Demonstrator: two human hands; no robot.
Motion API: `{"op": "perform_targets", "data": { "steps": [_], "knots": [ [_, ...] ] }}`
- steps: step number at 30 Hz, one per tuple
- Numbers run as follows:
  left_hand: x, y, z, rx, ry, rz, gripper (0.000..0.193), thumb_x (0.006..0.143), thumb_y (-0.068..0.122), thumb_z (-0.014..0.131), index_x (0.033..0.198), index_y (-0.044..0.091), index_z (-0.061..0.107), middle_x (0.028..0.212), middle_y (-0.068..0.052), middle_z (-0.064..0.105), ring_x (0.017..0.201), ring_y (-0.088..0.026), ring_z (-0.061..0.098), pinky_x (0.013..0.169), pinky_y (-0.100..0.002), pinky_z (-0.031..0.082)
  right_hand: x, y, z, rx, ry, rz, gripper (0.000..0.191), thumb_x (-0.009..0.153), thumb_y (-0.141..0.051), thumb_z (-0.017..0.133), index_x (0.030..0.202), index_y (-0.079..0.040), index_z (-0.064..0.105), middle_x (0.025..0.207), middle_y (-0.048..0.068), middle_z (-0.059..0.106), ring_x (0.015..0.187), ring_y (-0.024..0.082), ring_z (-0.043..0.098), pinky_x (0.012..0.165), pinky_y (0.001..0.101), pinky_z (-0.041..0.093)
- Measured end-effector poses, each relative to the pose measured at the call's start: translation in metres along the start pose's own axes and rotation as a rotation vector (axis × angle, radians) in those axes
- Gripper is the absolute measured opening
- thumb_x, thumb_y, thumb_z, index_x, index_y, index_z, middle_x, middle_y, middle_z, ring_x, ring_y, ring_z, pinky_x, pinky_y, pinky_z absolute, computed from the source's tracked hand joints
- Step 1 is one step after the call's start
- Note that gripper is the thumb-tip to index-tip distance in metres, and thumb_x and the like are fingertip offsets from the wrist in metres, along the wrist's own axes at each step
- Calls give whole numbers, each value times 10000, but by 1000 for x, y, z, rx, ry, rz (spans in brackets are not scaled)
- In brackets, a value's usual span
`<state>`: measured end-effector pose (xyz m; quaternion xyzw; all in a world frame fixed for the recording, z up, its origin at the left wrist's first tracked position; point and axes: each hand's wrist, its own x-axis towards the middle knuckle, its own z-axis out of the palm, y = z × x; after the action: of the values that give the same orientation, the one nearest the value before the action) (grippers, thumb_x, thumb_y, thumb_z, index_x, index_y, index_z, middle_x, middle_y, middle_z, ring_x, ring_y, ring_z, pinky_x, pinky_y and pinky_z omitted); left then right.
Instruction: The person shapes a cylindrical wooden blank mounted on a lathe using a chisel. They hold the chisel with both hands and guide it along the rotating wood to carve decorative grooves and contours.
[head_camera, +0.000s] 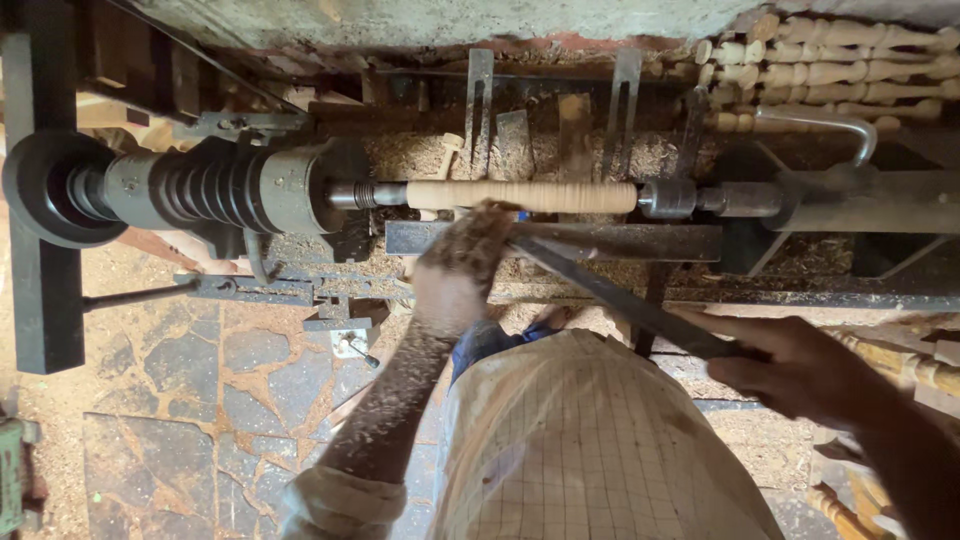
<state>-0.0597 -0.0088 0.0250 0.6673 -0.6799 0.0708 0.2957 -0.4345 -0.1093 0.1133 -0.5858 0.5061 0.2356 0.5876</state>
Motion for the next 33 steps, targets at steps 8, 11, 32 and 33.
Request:
{"op": "perform_targets", "data": {
  "steps": [8, 11, 32, 33],
  "knots": [
    [19, 63, 30, -141, 22, 29, 98, 1045, 106, 738, 1130, 66, 769, 1200, -104, 770, 1146, -216, 754, 892, -331, 690, -2, 104, -51, -174, -5, 211, 677, 1006, -375, 659, 1634, -296, 418, 702, 83, 665, 516, 178, 571, 484, 358, 542],
    [28, 76, 40, -168, 22, 78, 122, 1065, 20, 696, 1160, 22, 772, 1190, -140, 772, 1108, -218, 764, 856, -327, 685, -6, 145, -46, -55, 34, 205, 686, 1000, -357, 677, 1639, -295, 433, 699, 90, 653, 525, 182, 562, 492, 359, 531],
    [37, 95, 75, -379, -88, 379, 183, 1031, 114, 677, 1188, 66, 757, 1199, -115, 774, 1158, -240, 755, 987, -366, 648, -90, 206, 110, 109, 424, 314, 758, 959, -278, 806, 1662, -328, 529, 646, 114, 573, 563, 194, 525, 550, 347, 474],
    [38, 93, 72, -384, -103, 393, 210, 1015, 117, 674, 1202, 65, 753, 1217, -111, 772, 1174, -241, 748, 1004, -372, 640, -93, 190, 124, 128, 416, 374, 749, 959, -281, 799, 1654, -322, 524, 671, 112, 595, 555, 185, 543, 538, 337, 503]
  ]
}}
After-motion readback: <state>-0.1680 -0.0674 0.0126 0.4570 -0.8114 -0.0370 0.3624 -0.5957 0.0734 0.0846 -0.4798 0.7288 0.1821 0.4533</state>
